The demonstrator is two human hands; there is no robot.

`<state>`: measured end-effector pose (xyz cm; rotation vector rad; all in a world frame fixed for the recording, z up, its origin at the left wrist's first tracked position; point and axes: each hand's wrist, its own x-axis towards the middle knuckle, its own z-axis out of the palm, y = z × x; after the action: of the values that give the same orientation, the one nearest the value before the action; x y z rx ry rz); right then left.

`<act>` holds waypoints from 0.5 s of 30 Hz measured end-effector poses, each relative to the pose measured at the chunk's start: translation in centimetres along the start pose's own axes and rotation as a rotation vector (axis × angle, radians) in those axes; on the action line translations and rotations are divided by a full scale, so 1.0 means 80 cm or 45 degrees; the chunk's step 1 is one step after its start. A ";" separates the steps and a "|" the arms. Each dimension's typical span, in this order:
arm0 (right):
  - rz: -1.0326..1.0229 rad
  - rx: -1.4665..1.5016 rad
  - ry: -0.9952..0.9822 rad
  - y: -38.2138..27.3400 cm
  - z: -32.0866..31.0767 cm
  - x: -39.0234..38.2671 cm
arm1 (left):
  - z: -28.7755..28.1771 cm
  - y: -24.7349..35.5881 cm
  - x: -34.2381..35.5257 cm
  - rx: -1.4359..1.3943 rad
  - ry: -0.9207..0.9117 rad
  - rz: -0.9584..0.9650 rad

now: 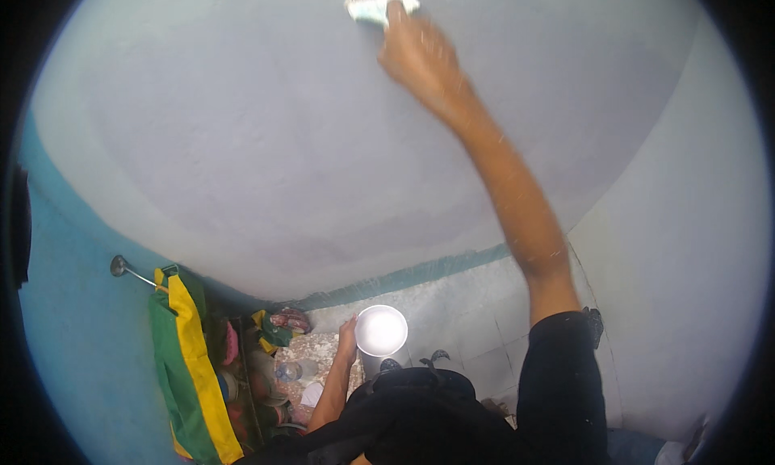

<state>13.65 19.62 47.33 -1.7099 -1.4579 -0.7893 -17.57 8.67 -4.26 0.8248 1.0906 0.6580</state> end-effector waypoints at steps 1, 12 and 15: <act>0.125 0.097 -0.091 0.006 0.027 -0.027 | -0.001 -0.002 -0.003 -0.021 -0.007 0.001; 0.474 0.218 -0.665 0.007 0.180 -0.296 | 0.006 0.003 0.014 0.030 -0.089 -0.010; 0.574 0.272 -0.901 0.019 0.172 -0.304 | 0.005 0.002 0.019 0.034 -0.066 0.004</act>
<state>11.01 18.25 19.46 -2.1381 -1.4211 0.2392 -16.65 9.88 -4.80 0.8620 1.0533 0.6223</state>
